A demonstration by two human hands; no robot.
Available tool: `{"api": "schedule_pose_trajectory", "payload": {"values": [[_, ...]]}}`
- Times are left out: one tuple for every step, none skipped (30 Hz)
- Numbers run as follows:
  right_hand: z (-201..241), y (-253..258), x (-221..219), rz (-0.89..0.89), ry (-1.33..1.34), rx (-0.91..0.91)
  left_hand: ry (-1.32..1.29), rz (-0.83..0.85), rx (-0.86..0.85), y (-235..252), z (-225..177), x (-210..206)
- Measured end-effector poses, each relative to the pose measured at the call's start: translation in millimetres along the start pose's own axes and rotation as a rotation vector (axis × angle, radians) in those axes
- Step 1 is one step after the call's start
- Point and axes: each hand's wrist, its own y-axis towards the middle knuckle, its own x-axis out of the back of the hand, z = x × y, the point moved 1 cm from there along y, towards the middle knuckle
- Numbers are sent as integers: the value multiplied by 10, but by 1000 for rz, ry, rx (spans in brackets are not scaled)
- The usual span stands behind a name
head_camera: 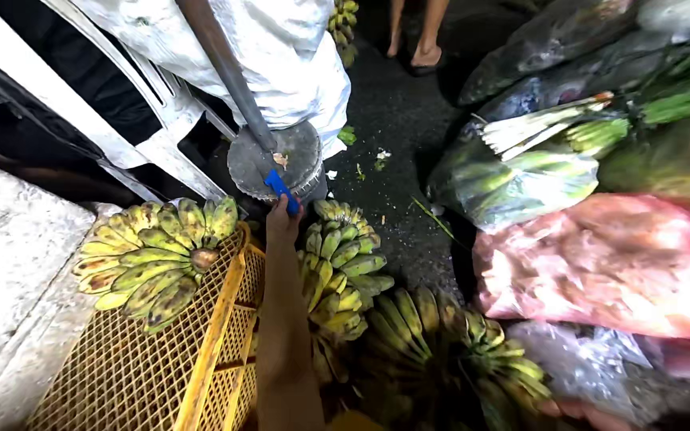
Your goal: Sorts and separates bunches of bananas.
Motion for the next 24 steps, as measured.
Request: {"api": "schedule_pose_trajectory", "payload": {"values": [[88, 130, -21, 4, 8, 88, -80, -49, 59, -313, -92, -132], [146, 270, -60, -3, 2, 164, -101, -113, 169, -693, -200, -275], [210, 427, -115, -12, -18, 219, -76, -128, 252, -1099, -248, -370], [335, 601, -151, 31, 16, 231, -25, -107, 303, -1503, -268, -460], [486, 764, -185, 112, 96, 199, 45, -57, 358, -1920, -287, -556], [615, 896, -231, 200, 202, 138, 118, -1, 408, -2336, -284, -646], [709, 1001, -267, 264, 309, 79, 159, 70, 437, -2690, -277, -758], [774, 1056, -291, 302, 403, 23, 176, 135, 449, -2991, -266, -893], [797, 1032, -315, 315, 478, -48, 174, 205, 470, -3249, -245, -1019], [768, 966, -317, 291, 552, -99, 174, 278, 483, -3430, -204, -1146], [699, 878, -273, 240, 614, -113, 215, 365, 478, -3529, -156, -1264], [584, 764, -185, 185, 678, -101, 324, 473, 453, -3556, -112, -1356], [413, 654, -51, 138, 740, -71, 524, 601, 397, -3507, -62, -1432], [227, 548, 129, 80, 754, -61, 753, 735, 356, -3402, 14, -1497], [43, 429, 340, 30, 731, -80, 942, 851, 341, -3282, 160, -1529], [-124, 298, 556, -4, 680, -127, 1090, 916, 344, -3183, 365, -1547], [-261, 146, 757, -17, 619, -200, 1214, 946, 369, -3121, 593, -1569], [-370, -16, 934, -8, 546, -279, 1334, 953, 395, -3086, 805, -1612], [-451, -181, 1086, 26, 474, -356, 1450, 940, 400, -3076, 988, -1659], [-526, -346, 1207, 83, 408, -419, 1547, 911, 381, -3093, 1134, -1698], [-596, -505, 1298, 145, 355, -467, 1616, 869, 349, -3117, 1230, -1736], [-656, -652, 1354, 204, 316, -497, 1642, 813, 322, -3137, 1279, -1766], [-712, -781, 1382, 253, 285, -513, 1648, 752, 300, -3143, 1304, -1779], [-756, -885, 1386, 289, 252, -517, 1666, 712, 292, -3134, 1319, -1776]]}}
